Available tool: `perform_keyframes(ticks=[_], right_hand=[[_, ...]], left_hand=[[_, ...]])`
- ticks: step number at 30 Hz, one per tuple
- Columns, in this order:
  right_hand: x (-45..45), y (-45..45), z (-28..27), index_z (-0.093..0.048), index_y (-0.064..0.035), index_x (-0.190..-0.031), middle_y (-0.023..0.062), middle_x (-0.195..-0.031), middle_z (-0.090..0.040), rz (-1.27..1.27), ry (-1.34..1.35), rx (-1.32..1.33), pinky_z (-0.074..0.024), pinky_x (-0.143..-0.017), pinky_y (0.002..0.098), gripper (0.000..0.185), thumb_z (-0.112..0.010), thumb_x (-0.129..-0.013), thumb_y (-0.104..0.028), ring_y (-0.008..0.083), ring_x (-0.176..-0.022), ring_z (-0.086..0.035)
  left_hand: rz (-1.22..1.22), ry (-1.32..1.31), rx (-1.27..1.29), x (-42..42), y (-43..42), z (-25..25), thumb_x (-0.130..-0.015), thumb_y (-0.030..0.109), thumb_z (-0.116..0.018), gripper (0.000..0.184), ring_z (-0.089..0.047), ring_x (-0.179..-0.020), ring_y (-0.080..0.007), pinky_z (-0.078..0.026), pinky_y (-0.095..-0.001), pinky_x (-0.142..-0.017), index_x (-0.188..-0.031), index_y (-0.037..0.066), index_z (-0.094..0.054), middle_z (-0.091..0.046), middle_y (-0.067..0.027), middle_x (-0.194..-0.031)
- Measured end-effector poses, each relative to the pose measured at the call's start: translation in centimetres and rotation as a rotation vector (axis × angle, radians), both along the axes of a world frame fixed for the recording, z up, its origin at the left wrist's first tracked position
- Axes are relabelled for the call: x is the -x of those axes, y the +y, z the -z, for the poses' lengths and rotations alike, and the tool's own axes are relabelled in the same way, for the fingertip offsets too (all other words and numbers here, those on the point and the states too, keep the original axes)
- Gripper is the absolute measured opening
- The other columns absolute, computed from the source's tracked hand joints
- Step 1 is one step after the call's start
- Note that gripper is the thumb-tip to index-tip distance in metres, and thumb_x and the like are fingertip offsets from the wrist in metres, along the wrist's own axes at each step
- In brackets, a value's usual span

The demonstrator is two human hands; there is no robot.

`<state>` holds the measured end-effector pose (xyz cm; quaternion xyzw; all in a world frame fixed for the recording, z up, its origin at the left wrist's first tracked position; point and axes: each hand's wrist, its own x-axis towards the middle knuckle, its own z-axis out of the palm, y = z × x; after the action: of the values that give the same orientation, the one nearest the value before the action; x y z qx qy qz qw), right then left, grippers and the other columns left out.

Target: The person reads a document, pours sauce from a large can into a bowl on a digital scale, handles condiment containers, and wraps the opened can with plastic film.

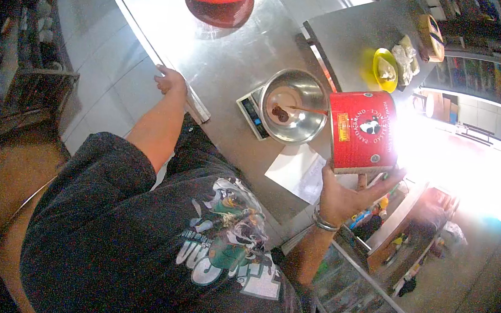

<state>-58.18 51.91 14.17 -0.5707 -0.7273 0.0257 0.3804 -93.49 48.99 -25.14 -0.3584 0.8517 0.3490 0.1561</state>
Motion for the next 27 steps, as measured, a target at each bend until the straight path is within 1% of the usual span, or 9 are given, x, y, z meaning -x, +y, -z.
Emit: perform_keyframes(ticks=[2,8,11,14,17,20,22,27], right_hand=[[-0.3,0.2,0.1,-0.015,-0.0111,-0.16,0.0236,-0.152,-0.035,-0.028,0.027,0.004,-0.0568,-0.099,0.0455,0.131,-0.088,-0.052,0.003,0.0353,-0.138,-0.044],[-1.0,0.4,0.2,-0.015,-0.0118,-0.161,0.022,-0.154,-0.035,-0.049,-0.017,-0.056,-0.0565,-0.098,0.0446,0.132,-0.088,-0.052,0.004,0.0347,-0.138,-0.044],[-0.8,0.3,0.1,-0.015,-0.0118,-0.161,0.0219,-0.154,-0.035,-0.043,0.013,-0.054,-0.0561,-0.098,0.0442,0.133,-0.087,-0.051,0.005,0.0343,-0.138,-0.044],[-1.0,0.1,0.0,-0.016,-0.0117,-0.161,0.0218,-0.153,-0.036,0.002,-0.016,-0.027,-0.0555,-0.099,0.0438,0.132,-0.087,-0.05,0.005,0.0336,-0.138,-0.044],[-0.9,0.1,0.0,-0.016,-0.0115,-0.161,0.0214,-0.153,-0.037,-0.043,0.037,-0.013,-0.056,-0.098,0.0428,0.132,-0.087,-0.05,0.005,0.0325,-0.136,-0.045],[-0.7,-0.2,-0.1,-0.016,-0.0119,-0.161,0.0205,-0.152,-0.037,-0.013,0.021,-0.01,-0.0572,-0.095,0.0414,0.133,-0.087,-0.05,0.004,0.0317,-0.135,-0.047],[-0.8,-0.3,0.0,-0.016,-0.0125,-0.161,0.0198,-0.152,-0.038,0.002,0.003,-0.011,-0.0578,-0.093,0.0407,0.133,-0.087,-0.05,0.004,0.0314,-0.135,-0.047],[-0.8,-0.4,0.0,-0.016,-0.0129,-0.161,0.0196,-0.151,-0.039,-0.017,0.017,-0.012,-0.0575,-0.094,0.041,0.132,-0.088,-0.051,0.002,0.0315,-0.135,-0.046]], left_hand=[[-0.016,0.005,0.009,-0.1,0.1,0.0,-0.1,0.067,-0.027,0.077,-0.055,-0.124,-0.0447,-0.038,-0.0583,-0.106,-0.146,0.008,-0.047,-0.056,-0.0239,-0.136],[-0.025,0.043,0.026,-0.1,0.1,0.6,-0.1,0.066,-0.029,0.074,-0.056,-0.122,-0.0448,-0.038,-0.0588,-0.105,-0.144,0.01,-0.049,-0.058,-0.0235,-0.134],[-0.021,0.043,0.027,-0.1,0.1,0.9,-0.1,0.066,-0.03,0.073,-0.056,-0.123,-0.0448,-0.038,-0.0582,-0.105,-0.144,0.011,-0.05,-0.058,-0.0232,-0.135],[-0.026,0.023,0.033,0.0,0.1,1.8,-0.1,0.067,-0.029,0.074,-0.056,-0.123,-0.0449,-0.038,-0.0579,-0.105,-0.144,0.011,-0.049,-0.057,-0.0232,-0.135],[-0.023,0.02,0.041,0.0,0.3,1.5,-0.099,0.068,-0.027,0.075,-0.055,-0.124,-0.045,-0.039,-0.0579,-0.105,-0.146,0.012,-0.048,-0.057,-0.0229,-0.137],[-0.014,0.01,0.04,-0.1,0.2,1.2,-0.1,0.068,-0.026,0.076,-0.055,-0.125,-0.0449,-0.038,-0.0581,-0.105,-0.148,0.012,-0.046,-0.055,-0.0232,-0.138],[0.005,0.008,0.016,-0.3,0.0,0.1,-0.1,0.067,-0.027,0.076,-0.054,-0.125,-0.0451,-0.038,-0.0584,-0.105,-0.148,0.011,-0.045,-0.055,-0.0234,-0.138],[0.019,0.014,-0.01,-0.3,-0.1,-0.3,-0.1,0.066,-0.028,0.075,-0.054,-0.126,-0.0456,-0.038,-0.0589,-0.105,-0.148,0.01,-0.045,-0.055,-0.0243,-0.138]])
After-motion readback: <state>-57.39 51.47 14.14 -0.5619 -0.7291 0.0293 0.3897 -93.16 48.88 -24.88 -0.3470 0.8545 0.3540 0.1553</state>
